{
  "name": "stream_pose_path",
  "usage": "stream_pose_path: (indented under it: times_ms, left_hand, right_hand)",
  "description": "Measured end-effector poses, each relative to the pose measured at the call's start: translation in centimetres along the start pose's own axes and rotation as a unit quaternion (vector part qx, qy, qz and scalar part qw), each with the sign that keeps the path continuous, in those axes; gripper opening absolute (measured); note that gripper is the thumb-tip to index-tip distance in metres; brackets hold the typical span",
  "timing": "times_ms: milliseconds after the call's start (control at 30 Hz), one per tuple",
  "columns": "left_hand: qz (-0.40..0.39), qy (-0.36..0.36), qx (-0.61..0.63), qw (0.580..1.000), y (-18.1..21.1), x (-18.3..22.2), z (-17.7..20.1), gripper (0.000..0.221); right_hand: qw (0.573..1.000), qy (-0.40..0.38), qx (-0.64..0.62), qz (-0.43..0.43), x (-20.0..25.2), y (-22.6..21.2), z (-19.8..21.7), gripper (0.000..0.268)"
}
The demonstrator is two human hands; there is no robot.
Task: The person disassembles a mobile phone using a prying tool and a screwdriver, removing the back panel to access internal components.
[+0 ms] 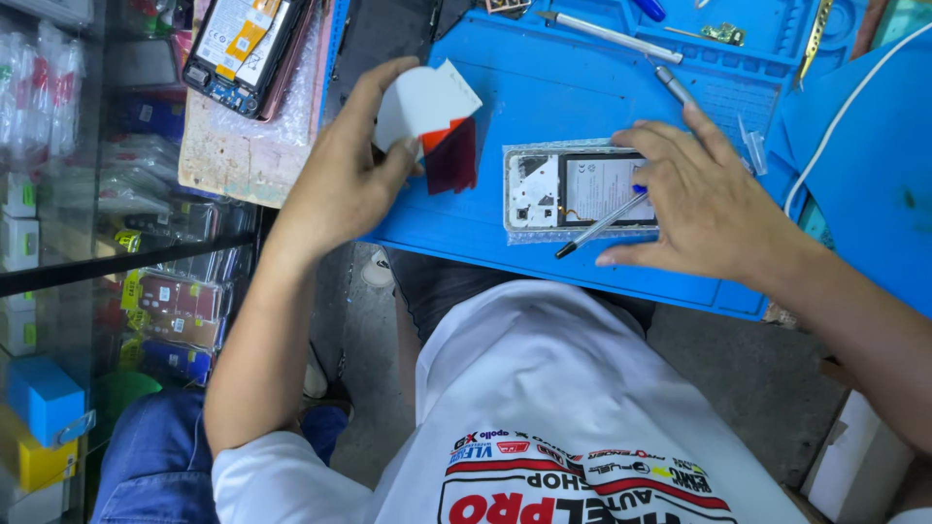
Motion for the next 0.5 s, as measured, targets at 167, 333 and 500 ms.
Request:
stream_pose_path:
  times_ms: [167, 333, 500]
  left_hand:
    - [0.084, 0.03, 0.166, 0.982, -0.9, 0.5, -0.7, 0.041]
    - [0.031, -0.001, 0.341, 0.94, 2.0, -1.0, -5.1, 0.041]
    - [-0.096, 0.149, -0.042, 0.983, 4.0, -0.2, -3.4, 0.039]
  right_hand:
    - [1.0, 0.016, 0.017, -0.005, -1.3, 0.5, 0.8, 0.074]
    - [0.917, 0.147, -0.323, -0.183, -2.7, 0.9, -0.5, 0.054]
    - [0.921, 0.184, -0.276, -0.202, -2.3, 4.9, 0.7, 0.042]
Point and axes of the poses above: each hand's wrist, its own x-axis away from the middle knuckle, its own z-axis out of the back of the hand, y = z × x, the point moved 4 cm from there along -x, towards the middle knuckle, and after that the axes turned 6 degrees about y, right-handed, at the moved point
